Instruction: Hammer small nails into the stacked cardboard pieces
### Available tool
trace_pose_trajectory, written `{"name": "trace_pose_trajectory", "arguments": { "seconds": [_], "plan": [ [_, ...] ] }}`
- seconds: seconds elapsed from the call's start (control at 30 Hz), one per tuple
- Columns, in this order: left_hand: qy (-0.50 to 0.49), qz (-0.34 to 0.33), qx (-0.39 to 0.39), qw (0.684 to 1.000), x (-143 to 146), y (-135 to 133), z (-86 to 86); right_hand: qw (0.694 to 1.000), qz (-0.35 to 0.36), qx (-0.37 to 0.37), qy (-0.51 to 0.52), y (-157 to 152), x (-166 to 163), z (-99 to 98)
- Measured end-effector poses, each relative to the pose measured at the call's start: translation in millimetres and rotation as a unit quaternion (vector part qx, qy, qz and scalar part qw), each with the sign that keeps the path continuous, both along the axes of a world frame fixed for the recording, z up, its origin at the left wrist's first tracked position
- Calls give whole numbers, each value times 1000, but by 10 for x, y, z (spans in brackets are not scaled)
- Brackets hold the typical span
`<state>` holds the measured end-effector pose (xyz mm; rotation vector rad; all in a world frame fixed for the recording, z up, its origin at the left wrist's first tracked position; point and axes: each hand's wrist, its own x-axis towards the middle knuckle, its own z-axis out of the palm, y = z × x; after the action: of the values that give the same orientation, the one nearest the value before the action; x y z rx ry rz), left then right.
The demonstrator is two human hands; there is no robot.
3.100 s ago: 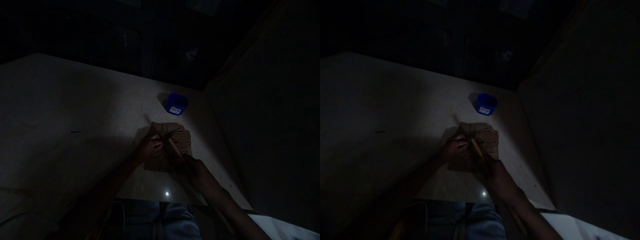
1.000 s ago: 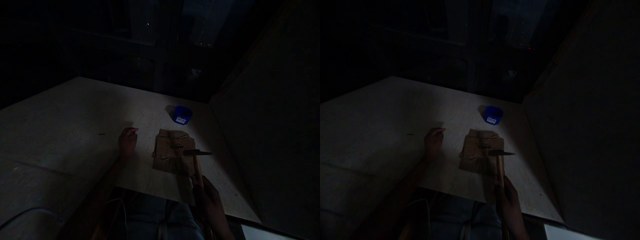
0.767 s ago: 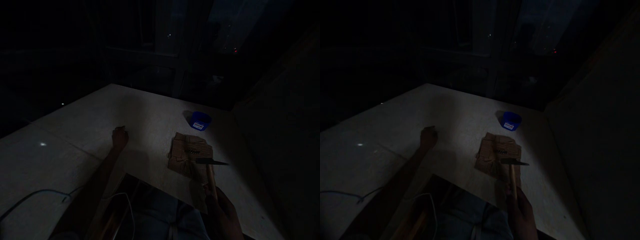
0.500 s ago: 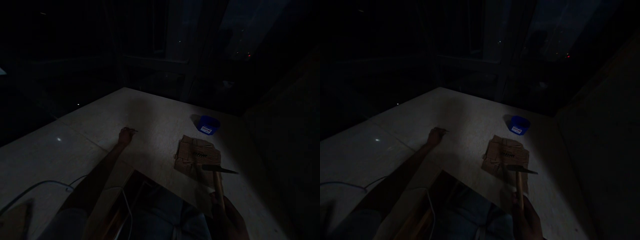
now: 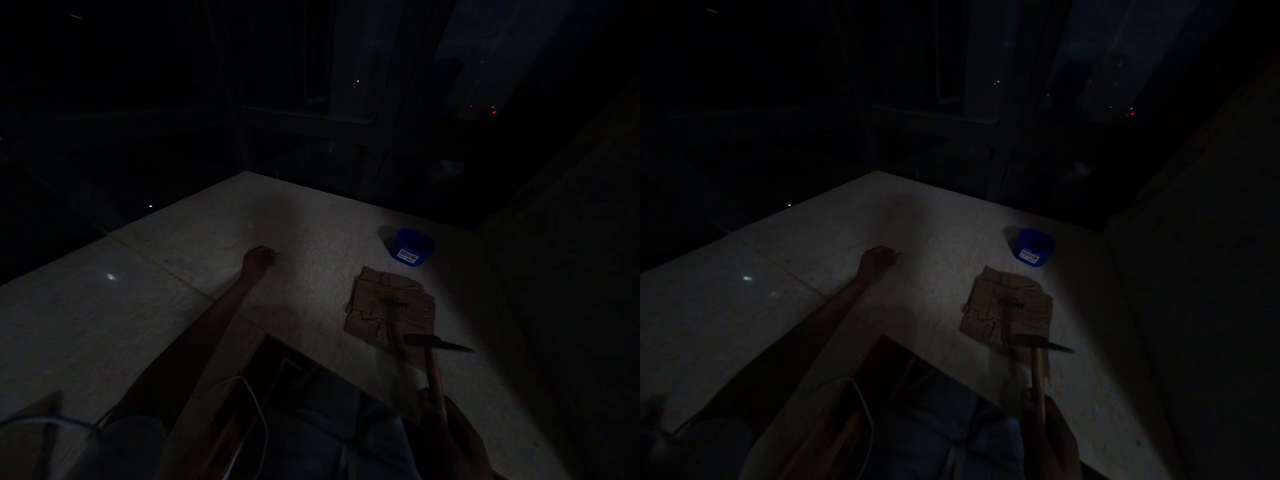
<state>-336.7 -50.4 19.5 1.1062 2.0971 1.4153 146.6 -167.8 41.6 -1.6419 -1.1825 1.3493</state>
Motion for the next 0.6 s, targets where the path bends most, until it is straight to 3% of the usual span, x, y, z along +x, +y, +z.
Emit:
{"name": "trace_pose_trajectory", "arguments": {
  "seconds": [0.17, 0.27, 0.5, 0.6],
  "plan": [
    [-202, -35, 81, 975, 520, 149, 162, 1000, -1, -10, 10, 9, -54, 45],
    [-280, -89, 56, 954, 948, 235, 210, 1000, -7, -6, 16, 4, -64, 56],
    [-413, -234, -17, 880, 1833, 355, -2, 1000, -16, 11, -15, 65, -38, 51],
    [-389, -261, -27, 883, 2079, 407, -81, 998, -16, 40, -50, 166, -47, 28]
  ]
}}
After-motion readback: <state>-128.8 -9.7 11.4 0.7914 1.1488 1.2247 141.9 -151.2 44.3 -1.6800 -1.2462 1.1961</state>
